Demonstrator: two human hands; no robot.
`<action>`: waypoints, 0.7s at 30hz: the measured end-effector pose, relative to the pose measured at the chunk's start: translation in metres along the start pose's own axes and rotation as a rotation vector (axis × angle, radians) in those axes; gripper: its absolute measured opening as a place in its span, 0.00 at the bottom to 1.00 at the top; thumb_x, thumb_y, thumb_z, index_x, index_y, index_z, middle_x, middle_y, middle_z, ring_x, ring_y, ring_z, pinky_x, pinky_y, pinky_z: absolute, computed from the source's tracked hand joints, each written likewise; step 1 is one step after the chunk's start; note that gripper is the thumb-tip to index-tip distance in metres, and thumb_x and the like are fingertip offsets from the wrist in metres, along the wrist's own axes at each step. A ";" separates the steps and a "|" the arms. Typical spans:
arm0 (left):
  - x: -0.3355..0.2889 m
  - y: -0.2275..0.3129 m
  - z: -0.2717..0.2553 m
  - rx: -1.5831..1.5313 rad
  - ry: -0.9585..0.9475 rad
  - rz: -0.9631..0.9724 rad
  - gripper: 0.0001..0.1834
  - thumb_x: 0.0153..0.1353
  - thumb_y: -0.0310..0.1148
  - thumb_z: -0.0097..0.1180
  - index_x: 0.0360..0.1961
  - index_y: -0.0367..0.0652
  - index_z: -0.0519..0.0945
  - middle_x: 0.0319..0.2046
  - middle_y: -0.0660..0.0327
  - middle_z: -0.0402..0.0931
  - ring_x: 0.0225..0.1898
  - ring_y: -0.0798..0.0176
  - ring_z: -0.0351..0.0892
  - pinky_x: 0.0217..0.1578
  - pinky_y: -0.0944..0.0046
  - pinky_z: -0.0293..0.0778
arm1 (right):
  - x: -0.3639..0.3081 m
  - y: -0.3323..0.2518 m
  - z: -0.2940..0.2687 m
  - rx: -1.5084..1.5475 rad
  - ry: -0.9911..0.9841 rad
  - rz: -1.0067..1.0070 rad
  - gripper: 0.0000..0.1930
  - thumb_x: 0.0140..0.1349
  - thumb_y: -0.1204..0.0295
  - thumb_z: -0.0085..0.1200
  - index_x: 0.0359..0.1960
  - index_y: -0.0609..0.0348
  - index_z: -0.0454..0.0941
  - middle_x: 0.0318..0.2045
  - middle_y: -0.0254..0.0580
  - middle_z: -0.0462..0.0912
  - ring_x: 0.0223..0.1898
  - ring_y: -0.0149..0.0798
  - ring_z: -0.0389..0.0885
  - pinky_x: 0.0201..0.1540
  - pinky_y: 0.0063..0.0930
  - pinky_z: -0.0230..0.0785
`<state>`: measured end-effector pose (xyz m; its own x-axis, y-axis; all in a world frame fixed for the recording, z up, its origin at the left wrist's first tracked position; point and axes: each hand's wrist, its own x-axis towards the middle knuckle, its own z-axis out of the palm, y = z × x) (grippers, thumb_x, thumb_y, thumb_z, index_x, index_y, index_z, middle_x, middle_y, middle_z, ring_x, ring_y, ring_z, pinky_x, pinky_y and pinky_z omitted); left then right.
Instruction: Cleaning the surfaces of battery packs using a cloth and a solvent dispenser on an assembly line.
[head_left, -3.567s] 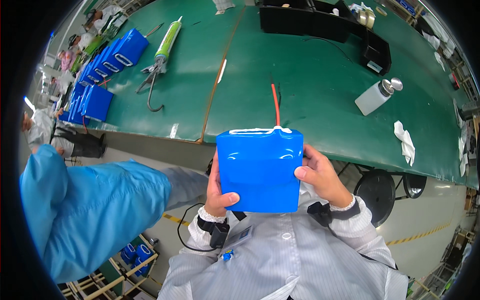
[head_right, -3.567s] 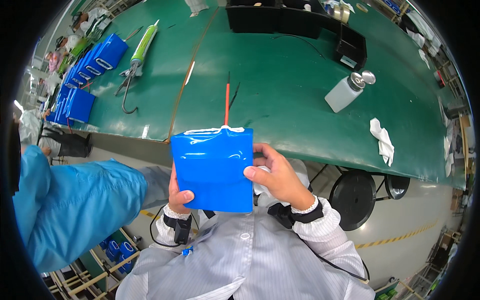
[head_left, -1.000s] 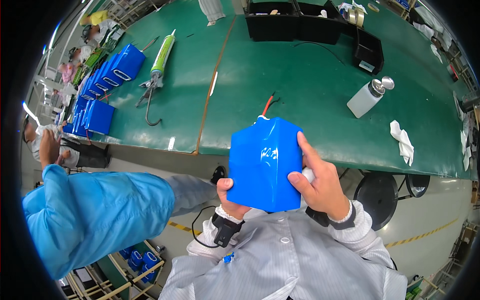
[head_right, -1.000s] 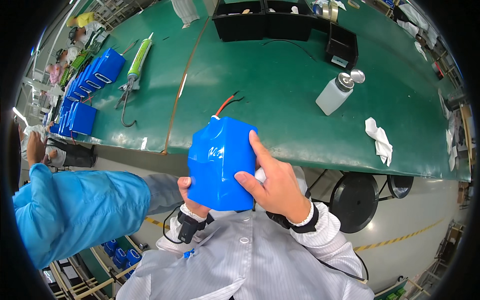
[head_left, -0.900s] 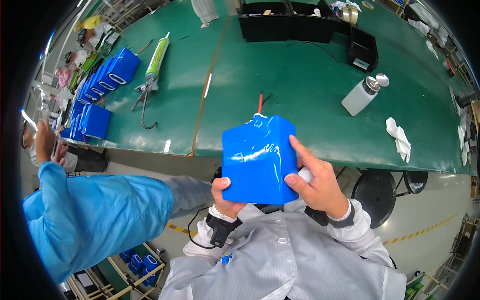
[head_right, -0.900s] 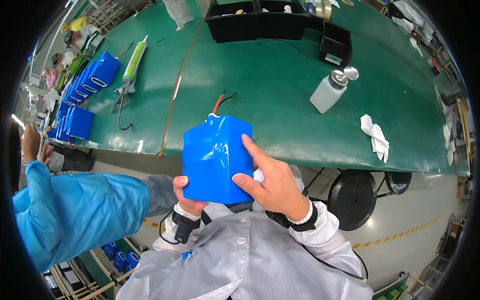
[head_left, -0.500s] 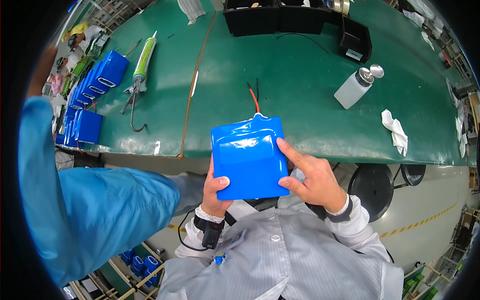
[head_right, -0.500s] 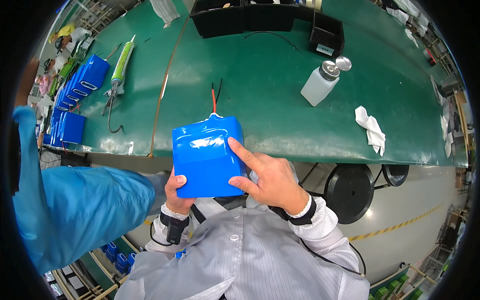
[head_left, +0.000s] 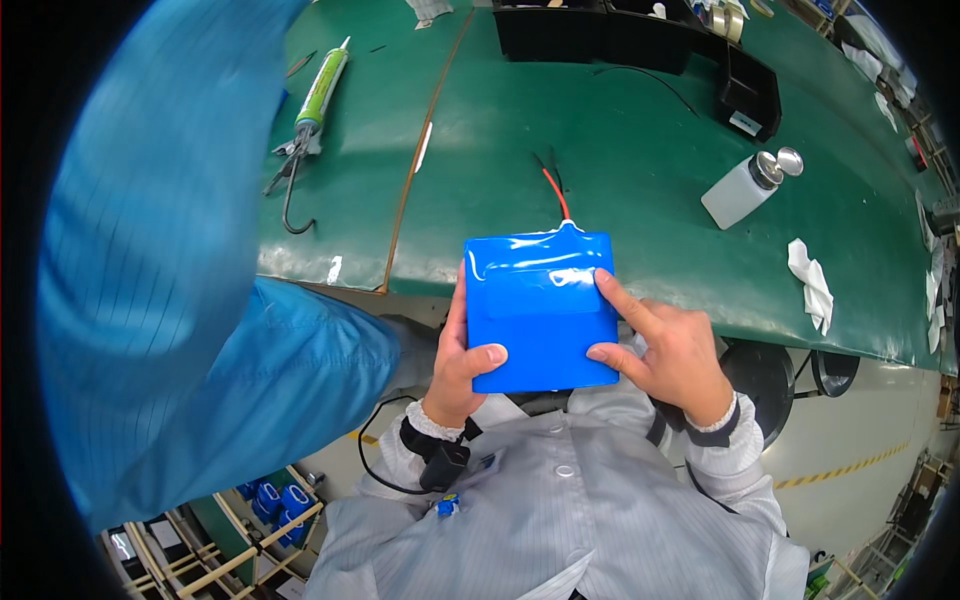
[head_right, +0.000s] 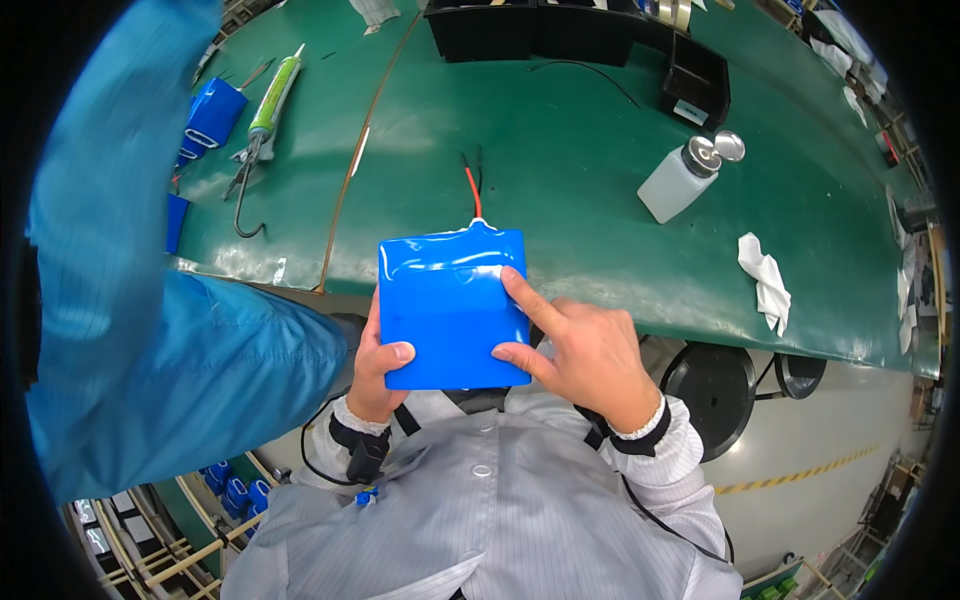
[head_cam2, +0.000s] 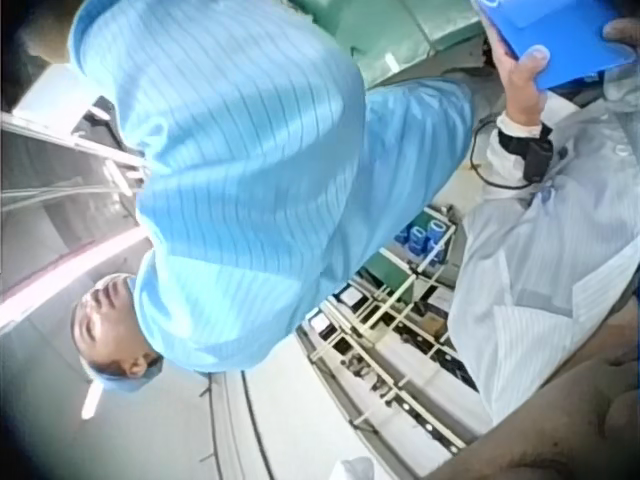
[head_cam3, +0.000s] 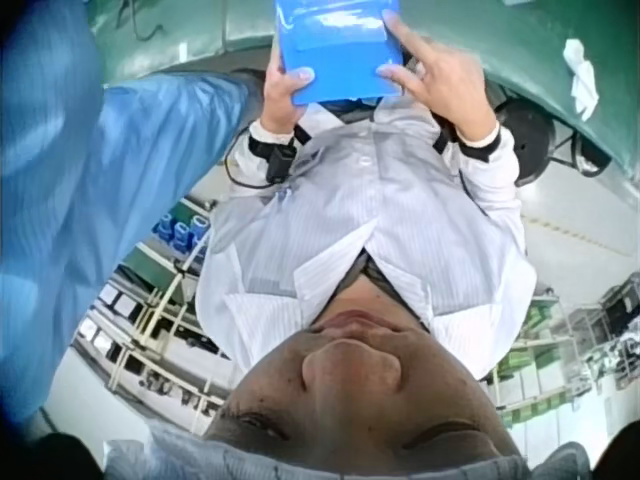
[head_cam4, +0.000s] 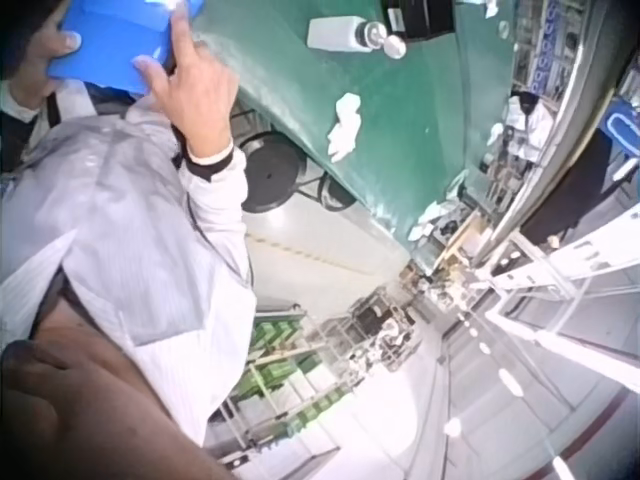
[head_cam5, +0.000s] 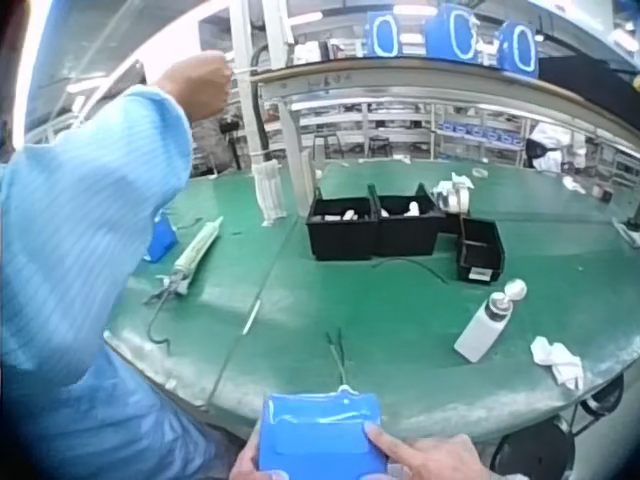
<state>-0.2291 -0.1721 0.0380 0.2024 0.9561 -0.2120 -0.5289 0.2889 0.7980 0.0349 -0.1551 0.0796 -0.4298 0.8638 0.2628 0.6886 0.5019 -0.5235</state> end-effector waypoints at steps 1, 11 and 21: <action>0.000 0.001 0.003 0.031 -0.010 0.021 0.65 0.48 0.33 0.69 0.82 0.46 0.39 0.72 0.52 0.60 0.71 0.51 0.65 0.71 0.51 0.63 | 0.002 -0.002 -0.004 -0.125 -0.043 0.011 0.39 0.58 0.47 0.67 0.70 0.48 0.73 0.20 0.38 0.78 0.18 0.40 0.78 0.20 0.35 0.68; -0.004 0.010 0.025 0.194 -0.039 0.153 0.67 0.50 0.31 0.71 0.81 0.39 0.35 0.69 0.47 0.62 0.68 0.53 0.68 0.69 0.52 0.66 | 0.004 -0.047 0.003 -0.258 -0.018 -0.095 0.38 0.60 0.53 0.66 0.68 0.60 0.72 0.18 0.33 0.75 0.18 0.35 0.78 0.18 0.34 0.67; -0.004 0.010 0.026 0.193 -0.015 0.143 0.66 0.50 0.32 0.71 0.81 0.39 0.35 0.67 0.47 0.64 0.66 0.53 0.71 0.66 0.53 0.70 | -0.010 -0.029 -0.002 -0.199 0.017 -0.011 0.36 0.59 0.52 0.66 0.70 0.46 0.73 0.16 0.33 0.74 0.17 0.37 0.77 0.18 0.35 0.67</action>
<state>-0.2138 -0.1746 0.0611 0.1493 0.9854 -0.0821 -0.3858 0.1345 0.9127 0.0205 -0.1780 0.0939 -0.4291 0.8579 0.2826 0.7866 0.5087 -0.3500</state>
